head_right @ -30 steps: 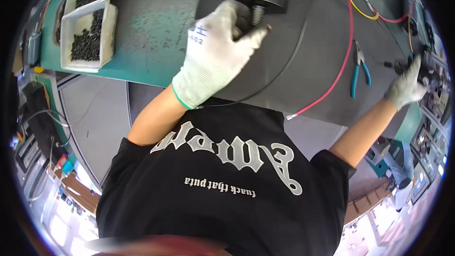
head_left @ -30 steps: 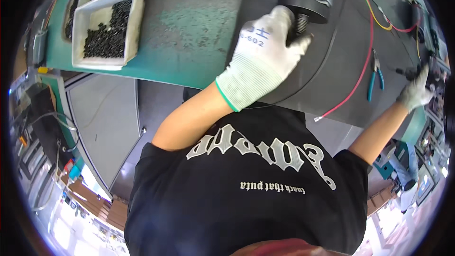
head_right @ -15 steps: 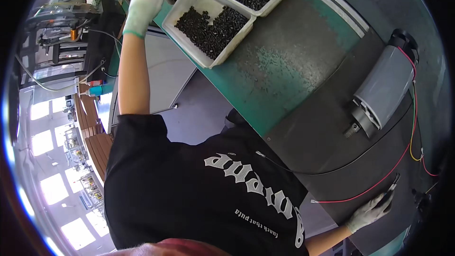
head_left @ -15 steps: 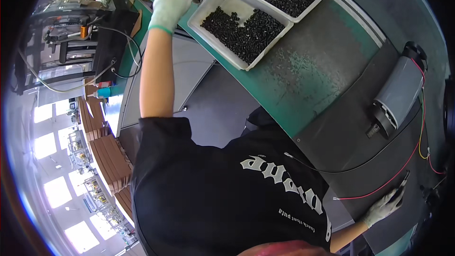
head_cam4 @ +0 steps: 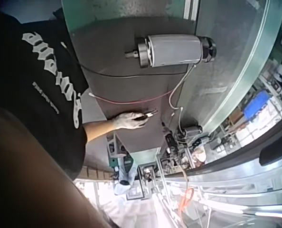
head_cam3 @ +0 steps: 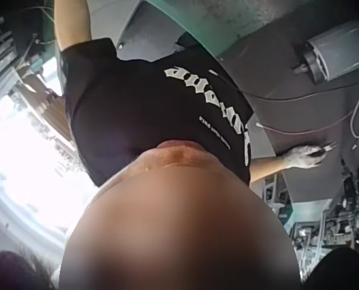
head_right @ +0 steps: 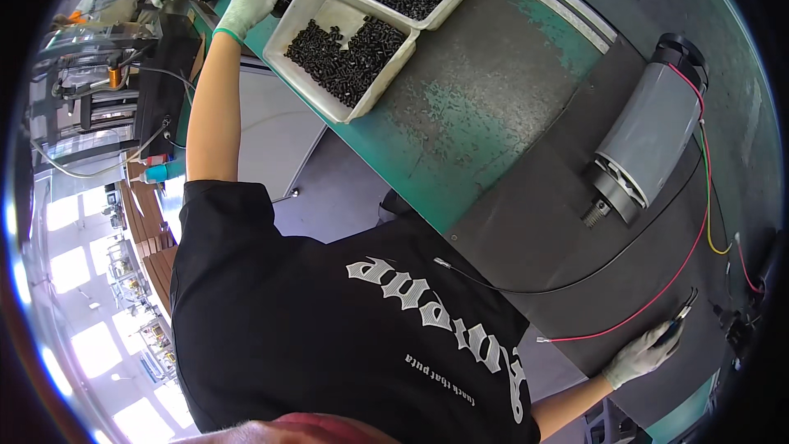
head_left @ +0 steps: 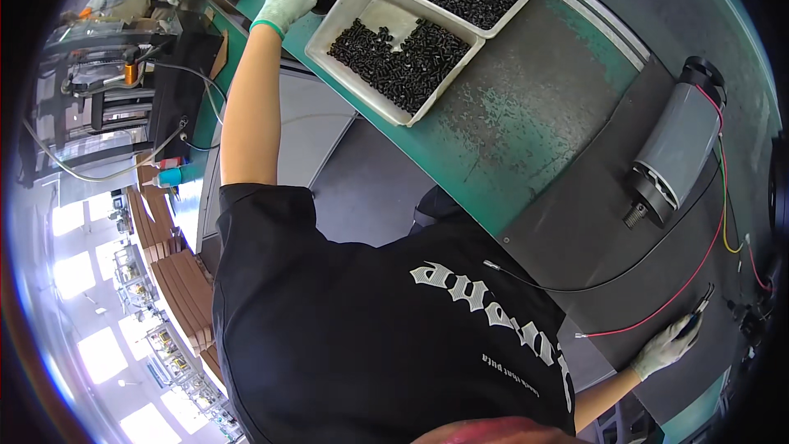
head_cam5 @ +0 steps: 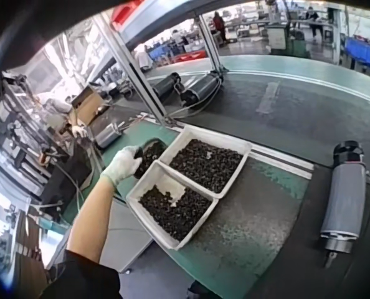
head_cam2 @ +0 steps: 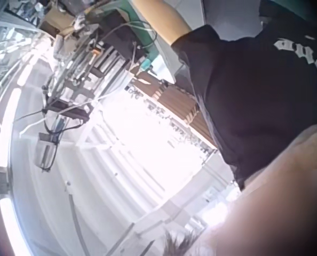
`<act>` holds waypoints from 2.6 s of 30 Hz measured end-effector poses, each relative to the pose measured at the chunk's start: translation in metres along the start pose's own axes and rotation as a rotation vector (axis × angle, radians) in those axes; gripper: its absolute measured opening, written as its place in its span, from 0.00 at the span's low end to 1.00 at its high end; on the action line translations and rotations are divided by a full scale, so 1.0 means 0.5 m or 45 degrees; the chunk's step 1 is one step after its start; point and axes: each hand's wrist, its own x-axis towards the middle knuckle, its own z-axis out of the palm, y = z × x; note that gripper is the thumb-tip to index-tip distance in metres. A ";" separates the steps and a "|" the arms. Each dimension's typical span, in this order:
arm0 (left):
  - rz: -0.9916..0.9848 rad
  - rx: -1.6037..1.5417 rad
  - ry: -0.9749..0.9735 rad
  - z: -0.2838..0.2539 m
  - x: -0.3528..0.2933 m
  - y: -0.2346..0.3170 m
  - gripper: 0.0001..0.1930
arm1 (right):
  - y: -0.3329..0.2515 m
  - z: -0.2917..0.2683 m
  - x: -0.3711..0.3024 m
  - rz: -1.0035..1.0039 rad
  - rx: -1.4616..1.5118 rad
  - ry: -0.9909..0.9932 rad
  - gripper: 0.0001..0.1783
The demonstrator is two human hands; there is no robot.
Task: Assembling electronic components by attaching parts to a motor using an electric screwdriver and adjusting wires with pliers.
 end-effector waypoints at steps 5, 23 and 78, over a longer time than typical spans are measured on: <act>-0.100 -0.289 -0.013 -0.014 -0.009 -0.001 0.15 | 0.008 0.001 -0.001 -0.018 0.013 0.013 0.27; 0.054 0.037 0.240 0.005 0.010 -0.020 0.14 | 0.007 0.002 -0.003 -0.036 0.055 0.039 0.25; 0.053 -2.849 -0.465 -0.171 -0.320 0.766 0.09 | -0.423 -0.131 0.140 -0.935 0.171 0.100 0.29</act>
